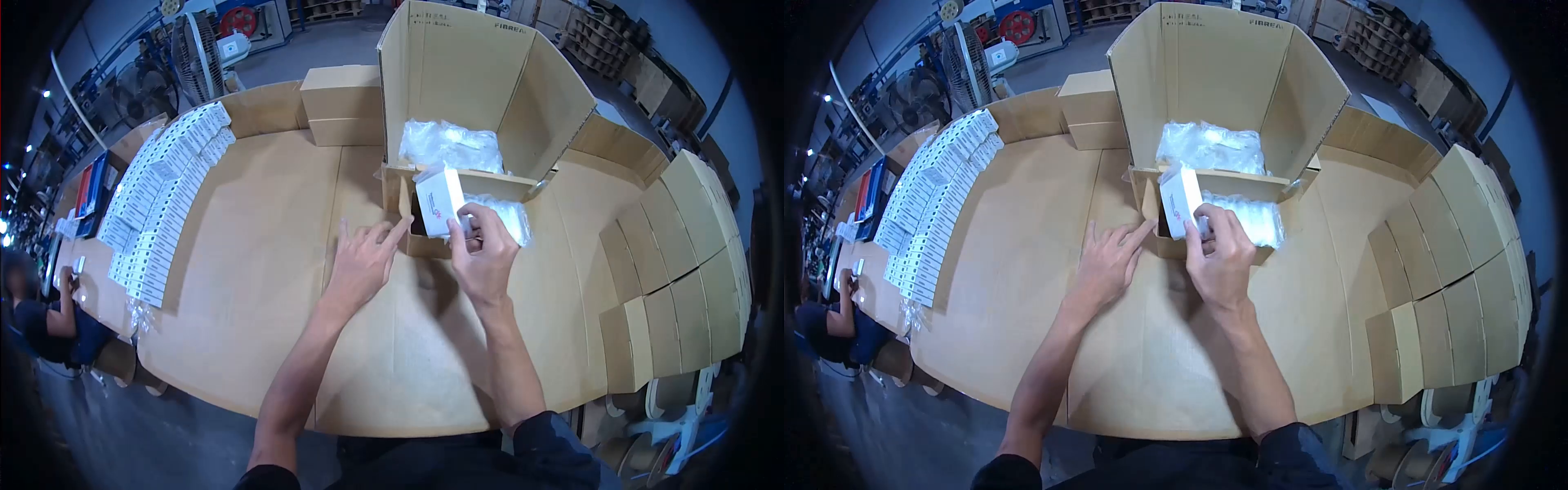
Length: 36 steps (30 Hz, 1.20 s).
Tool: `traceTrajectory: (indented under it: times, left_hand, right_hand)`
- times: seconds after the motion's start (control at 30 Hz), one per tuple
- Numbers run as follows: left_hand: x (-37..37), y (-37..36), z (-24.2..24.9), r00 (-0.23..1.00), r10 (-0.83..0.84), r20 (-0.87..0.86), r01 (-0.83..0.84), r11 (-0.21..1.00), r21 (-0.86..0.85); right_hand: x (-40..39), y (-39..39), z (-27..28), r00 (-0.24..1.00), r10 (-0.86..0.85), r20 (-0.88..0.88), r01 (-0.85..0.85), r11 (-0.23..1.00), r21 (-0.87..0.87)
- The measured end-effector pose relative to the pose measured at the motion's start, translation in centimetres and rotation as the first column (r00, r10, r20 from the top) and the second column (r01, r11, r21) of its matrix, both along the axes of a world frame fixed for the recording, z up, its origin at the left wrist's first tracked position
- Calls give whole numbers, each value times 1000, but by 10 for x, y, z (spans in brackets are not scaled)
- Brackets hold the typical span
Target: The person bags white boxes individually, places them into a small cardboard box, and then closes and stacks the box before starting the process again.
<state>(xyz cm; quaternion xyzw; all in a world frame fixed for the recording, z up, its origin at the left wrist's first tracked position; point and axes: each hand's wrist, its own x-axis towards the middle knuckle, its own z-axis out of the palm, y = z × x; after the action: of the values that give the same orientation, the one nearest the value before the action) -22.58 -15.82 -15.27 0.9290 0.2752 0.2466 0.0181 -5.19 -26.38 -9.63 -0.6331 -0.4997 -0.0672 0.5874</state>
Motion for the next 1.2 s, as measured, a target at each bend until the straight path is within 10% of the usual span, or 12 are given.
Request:
traceTrajectory:
  times: [0.6,0.73,0.93,1.2]
  left_hand:
    - [-23,26,-28,997,-29,-79,28,1000,-6]
    - [-25,28,-29,992,-42,-117,41,999,-12]
    - [-26,29,-24,984,-48,-173,44,999,-29]
    - [-25,22,-15,973,-1,-231,-2,1000,-12]
  right_hand:
    - [-21,45,-42,967,-80,243,162,926,-340]
    - [-19,38,-38,968,28,251,129,800,-586]
    - [10,13,-46,721,264,641,119,864,-489]
    - [28,14,-53,716,414,562,-35,825,-564]
